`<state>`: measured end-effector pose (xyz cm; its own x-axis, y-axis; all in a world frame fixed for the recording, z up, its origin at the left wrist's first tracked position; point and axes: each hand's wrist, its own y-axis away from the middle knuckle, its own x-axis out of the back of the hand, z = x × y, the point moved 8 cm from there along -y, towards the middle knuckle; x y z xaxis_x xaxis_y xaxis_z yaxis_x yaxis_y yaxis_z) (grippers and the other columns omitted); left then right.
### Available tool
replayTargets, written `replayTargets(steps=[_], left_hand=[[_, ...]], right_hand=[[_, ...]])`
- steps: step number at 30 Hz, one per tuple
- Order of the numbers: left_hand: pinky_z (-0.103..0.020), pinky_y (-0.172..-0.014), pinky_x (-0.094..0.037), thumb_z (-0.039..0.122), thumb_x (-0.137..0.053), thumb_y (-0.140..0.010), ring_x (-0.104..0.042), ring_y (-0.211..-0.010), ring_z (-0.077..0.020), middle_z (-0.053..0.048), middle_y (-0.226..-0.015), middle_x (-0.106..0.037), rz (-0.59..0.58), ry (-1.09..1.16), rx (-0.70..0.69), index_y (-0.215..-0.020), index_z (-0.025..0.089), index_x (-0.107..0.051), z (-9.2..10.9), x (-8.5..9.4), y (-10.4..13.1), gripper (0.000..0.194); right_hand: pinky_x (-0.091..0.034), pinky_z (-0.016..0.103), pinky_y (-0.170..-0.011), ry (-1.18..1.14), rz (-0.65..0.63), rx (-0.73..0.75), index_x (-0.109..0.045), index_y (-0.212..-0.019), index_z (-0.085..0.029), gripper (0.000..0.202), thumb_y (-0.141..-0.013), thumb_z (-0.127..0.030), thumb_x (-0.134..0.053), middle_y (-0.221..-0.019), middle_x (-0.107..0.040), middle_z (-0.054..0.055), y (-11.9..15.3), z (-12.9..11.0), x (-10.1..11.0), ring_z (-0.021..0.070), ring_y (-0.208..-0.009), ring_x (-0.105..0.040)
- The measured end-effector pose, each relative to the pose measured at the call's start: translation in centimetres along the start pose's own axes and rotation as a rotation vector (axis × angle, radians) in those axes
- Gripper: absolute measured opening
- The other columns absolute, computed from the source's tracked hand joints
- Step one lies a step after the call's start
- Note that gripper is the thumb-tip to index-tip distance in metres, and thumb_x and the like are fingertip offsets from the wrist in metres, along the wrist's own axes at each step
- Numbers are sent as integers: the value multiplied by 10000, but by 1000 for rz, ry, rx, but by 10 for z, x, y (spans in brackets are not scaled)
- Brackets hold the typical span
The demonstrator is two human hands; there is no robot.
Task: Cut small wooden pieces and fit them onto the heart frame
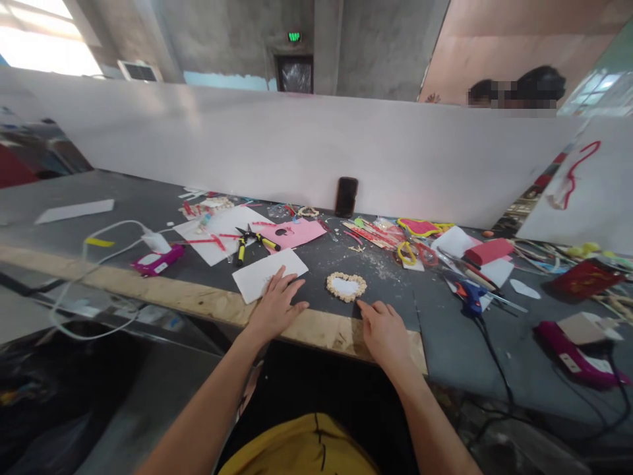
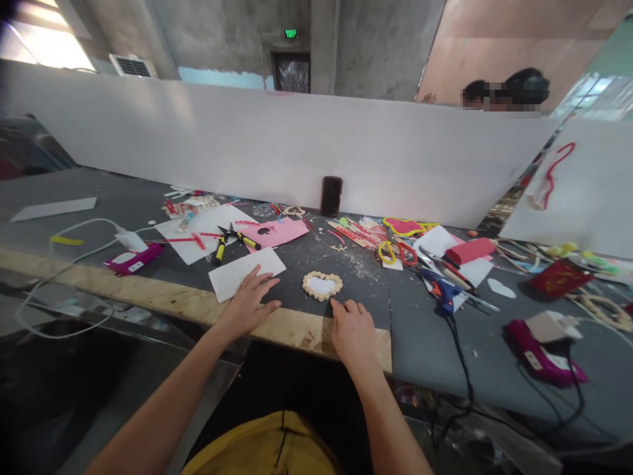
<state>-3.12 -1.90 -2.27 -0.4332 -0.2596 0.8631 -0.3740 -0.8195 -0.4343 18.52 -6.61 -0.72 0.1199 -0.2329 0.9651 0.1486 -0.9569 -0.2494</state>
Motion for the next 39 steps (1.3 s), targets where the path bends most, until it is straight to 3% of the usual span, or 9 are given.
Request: replayTargets(steps=[27, 36, 39], left_hand=[[-534, -1084, -313, 380, -527, -863, -208, -1385, -326, -136, -1286, -517, 22, 16, -16, -1221, 142, -559, 0, 2, -1, 430], [-523, -1102, -291, 382, -505, -880, -190, -1387, -330, -138, -1297, -507, -10, 5, -17, -1230, 126, -554, 3, 2, -1, 436], [-522, -1101, -292, 375, -497, -886, -190, -1388, -327, -131, -1300, -505, -30, 1, -23, -1236, 136, -548, 4, 1, 0, 426]], right_hand=[[-404, 335, -839, -98, 74, -36, -634, -1045, -172, 291, -892, -167, -386, -932, -658, 92, 7, 1, 4, 205, -904, -572], [-451, 271, -733, -240, 107, -112, -573, -1073, -178, 313, -924, -224, -301, -950, -680, 72, 10, 15, 7, 171, -845, -636], [-458, 260, -633, -276, 101, -143, -559, -1061, -197, 314, -935, -277, -283, -837, -689, 42, 7, 25, 10, 163, -722, -647]])
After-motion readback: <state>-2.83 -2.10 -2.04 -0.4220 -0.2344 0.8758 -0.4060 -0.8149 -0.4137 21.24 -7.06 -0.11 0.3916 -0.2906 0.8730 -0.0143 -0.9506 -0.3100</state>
